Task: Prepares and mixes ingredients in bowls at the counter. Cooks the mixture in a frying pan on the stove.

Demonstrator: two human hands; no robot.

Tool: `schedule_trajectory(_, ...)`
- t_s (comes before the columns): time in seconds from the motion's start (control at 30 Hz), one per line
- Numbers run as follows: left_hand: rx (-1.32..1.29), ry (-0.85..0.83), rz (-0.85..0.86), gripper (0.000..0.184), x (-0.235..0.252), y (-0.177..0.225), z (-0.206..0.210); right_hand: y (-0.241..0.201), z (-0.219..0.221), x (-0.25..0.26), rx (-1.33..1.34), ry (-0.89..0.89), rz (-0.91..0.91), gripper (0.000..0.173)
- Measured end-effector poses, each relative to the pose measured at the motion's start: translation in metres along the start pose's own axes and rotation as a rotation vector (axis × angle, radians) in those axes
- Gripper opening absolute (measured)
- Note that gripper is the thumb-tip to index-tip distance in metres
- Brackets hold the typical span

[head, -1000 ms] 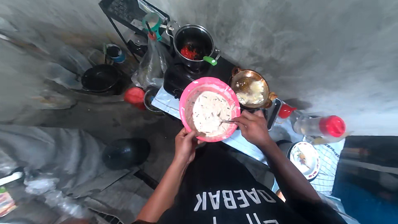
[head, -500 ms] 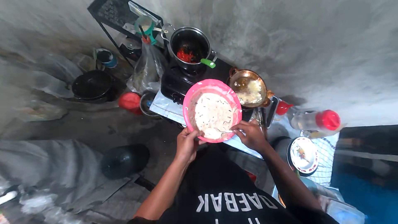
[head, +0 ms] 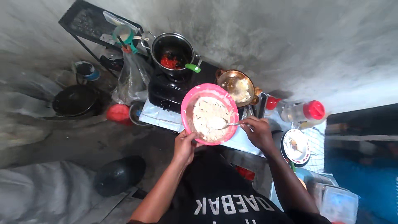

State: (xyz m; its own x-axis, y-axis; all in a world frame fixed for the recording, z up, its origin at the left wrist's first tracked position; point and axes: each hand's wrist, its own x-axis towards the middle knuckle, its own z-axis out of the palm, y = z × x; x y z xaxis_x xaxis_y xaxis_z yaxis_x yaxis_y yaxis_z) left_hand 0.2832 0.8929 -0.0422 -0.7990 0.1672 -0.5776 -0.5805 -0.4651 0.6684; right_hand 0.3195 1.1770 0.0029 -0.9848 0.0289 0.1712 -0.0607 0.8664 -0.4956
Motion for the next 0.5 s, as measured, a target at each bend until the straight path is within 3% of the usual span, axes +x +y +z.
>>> schedule_trajectory(0.07, 0.004, 0.001, 0.014, 0.008, 0.0, -0.002, 0.007, 0.002, -0.001, 0.004, -0.115, 0.06, -0.044, 0.015)
schedule_trajectory(0.17, 0.0, 0.006, 0.021, 0.008, -0.003, -0.007, 0.019, 0.01, 0.003, 0.005, -0.231, 0.015, -0.191, 0.018)
schedule_trajectory(0.3, -0.011, 0.033, 0.023, 0.01, -0.007, -0.012, 0.034, 0.014, 0.015, 0.007, -0.267, 0.116, -0.195, 0.02)
schedule_trajectory(0.5, -0.038, 0.053, 0.035, 0.012, -0.008, -0.02, 0.051, 0.027, 0.011, 0.0, -0.156, -0.181, -0.192, 0.02)
